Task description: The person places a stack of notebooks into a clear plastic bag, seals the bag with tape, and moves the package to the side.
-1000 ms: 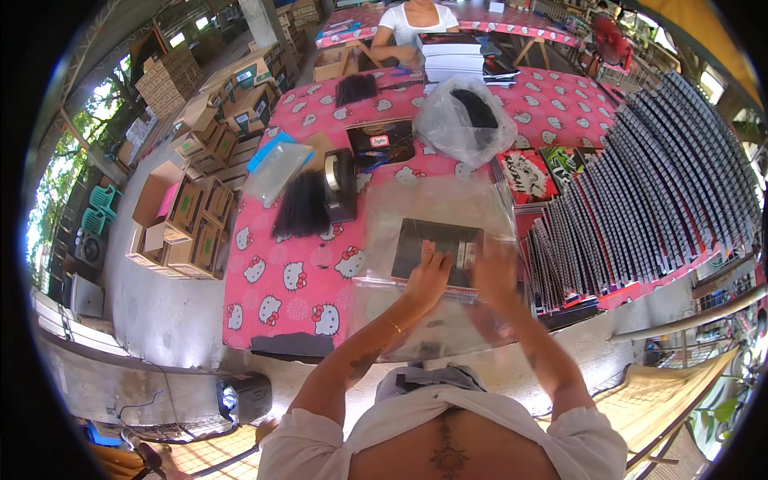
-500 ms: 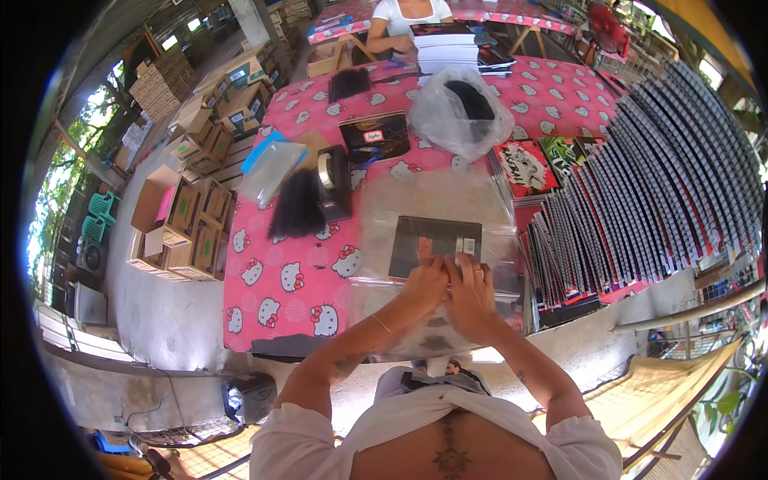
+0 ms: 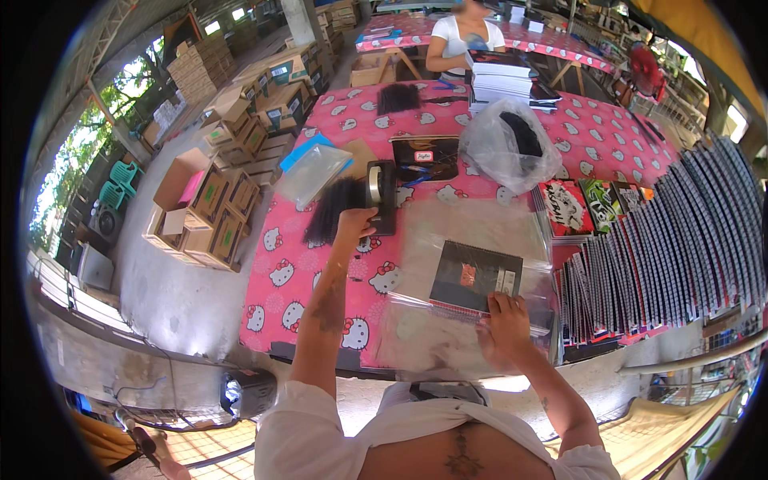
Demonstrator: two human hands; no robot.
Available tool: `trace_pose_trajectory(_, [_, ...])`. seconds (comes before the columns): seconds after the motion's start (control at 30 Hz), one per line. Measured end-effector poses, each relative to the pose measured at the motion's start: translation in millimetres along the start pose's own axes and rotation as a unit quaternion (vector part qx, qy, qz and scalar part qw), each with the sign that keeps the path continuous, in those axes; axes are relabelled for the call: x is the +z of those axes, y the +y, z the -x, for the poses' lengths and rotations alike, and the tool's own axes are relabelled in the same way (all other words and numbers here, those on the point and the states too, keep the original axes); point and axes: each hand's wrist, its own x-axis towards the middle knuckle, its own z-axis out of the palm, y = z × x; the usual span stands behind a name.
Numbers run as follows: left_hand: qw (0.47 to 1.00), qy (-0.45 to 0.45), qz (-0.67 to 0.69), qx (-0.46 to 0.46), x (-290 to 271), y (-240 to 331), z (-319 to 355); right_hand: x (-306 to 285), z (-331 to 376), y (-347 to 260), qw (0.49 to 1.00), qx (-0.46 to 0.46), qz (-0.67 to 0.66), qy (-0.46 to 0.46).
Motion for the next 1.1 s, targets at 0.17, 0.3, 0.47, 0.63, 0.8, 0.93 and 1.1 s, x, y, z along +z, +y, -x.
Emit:
trace_pose_trajectory(0.17, [0.982, 0.023, 0.173, 0.073, 32.4, -12.9, 19.3, 4.4, 0.4, 4.5, 0.999, 0.015, 0.036, 0.032])
trace_pose_trajectory(0.3, [0.973, 0.021, 0.227, 0.013, 15.6, -56.5, 40.2, -6.3, -1.2, 0.0, 1.000, 0.000, 0.013, 0.007])
trace_pose_trajectory(0.47, [0.887, 0.186, -0.399, 0.136, 9.3, -19.9, 34.2, -17.9, 2.3, 5.6, 0.998, -0.003, -0.030, -0.061])
trace_pose_trajectory(0.63, [0.952, -0.092, -0.215, 0.197, 71.5, -39.7, 93.1, -16.3, 1.7, 8.0, 1.000, -0.031, -0.003, -0.002])
trace_pose_trajectory(0.8, [0.866, -0.286, -0.356, 0.205, 178.3, -33.9, 149.3, 1.8, 2.0, 24.5, 0.995, -0.063, 0.019, 0.072])
trace_pose_trajectory(0.93, [0.712, -0.313, -0.594, 0.203, 198.5, -22.1, 141.9, 9.0, 5.8, 31.3, 0.994, -0.071, 0.013, 0.076])
trace_pose_trajectory(1.1, [0.675, -0.283, -0.652, 0.197, 203.0, -29.2, 138.2, -3.4, -2.3, 29.9, 0.998, -0.052, -0.014, 0.013])
